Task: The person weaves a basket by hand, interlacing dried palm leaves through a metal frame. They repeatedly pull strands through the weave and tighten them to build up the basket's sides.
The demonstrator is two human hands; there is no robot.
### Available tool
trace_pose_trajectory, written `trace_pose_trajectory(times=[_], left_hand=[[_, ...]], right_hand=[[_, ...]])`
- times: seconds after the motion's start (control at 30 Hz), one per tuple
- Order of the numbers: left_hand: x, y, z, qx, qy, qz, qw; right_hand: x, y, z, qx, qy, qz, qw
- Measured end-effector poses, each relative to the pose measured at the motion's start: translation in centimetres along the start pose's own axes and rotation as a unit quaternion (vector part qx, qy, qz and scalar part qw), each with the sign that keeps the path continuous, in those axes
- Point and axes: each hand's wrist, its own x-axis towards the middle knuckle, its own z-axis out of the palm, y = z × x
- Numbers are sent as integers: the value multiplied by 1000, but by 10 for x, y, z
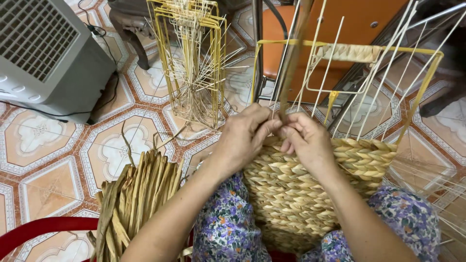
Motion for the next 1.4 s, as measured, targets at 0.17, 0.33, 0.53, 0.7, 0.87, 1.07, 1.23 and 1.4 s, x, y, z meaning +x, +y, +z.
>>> trace_pose_trajectory(times=[0.17, 0.33, 0.53, 0.7, 0.87, 1.07, 1.23, 1.4], left_hand=[[-27, 23, -10, -10, 7, 61, 998], [-37, 32, -20, 252, 21, 82, 964], [-31, 27, -35, 338, -216, -49, 915], [-26, 22, -58, 274, -80, 49, 957], [-22, 54, -71, 288, 33, 140, 947], [10, -4, -22, 139, -135, -101, 976], [22, -18, -12, 54, -49, -58, 996], [4, -7, -23, -257, 29, -196, 946]], right_hand=[[-4, -19, 13, -127, 9, -7, 992], [-5, -14, 13, -233, -18, -92, 968], [-22, -18, 7, -123, 23, 2, 992], [-25, -31, 23, -266, 23, -317, 910], [-14, -26, 29, -247, 48, -280, 926], [-10, -22, 27, -157, 7, -120, 980], [0, 1, 16, -35, -29, -65, 997], [6, -3, 20, 1, -18, 3, 1000]])
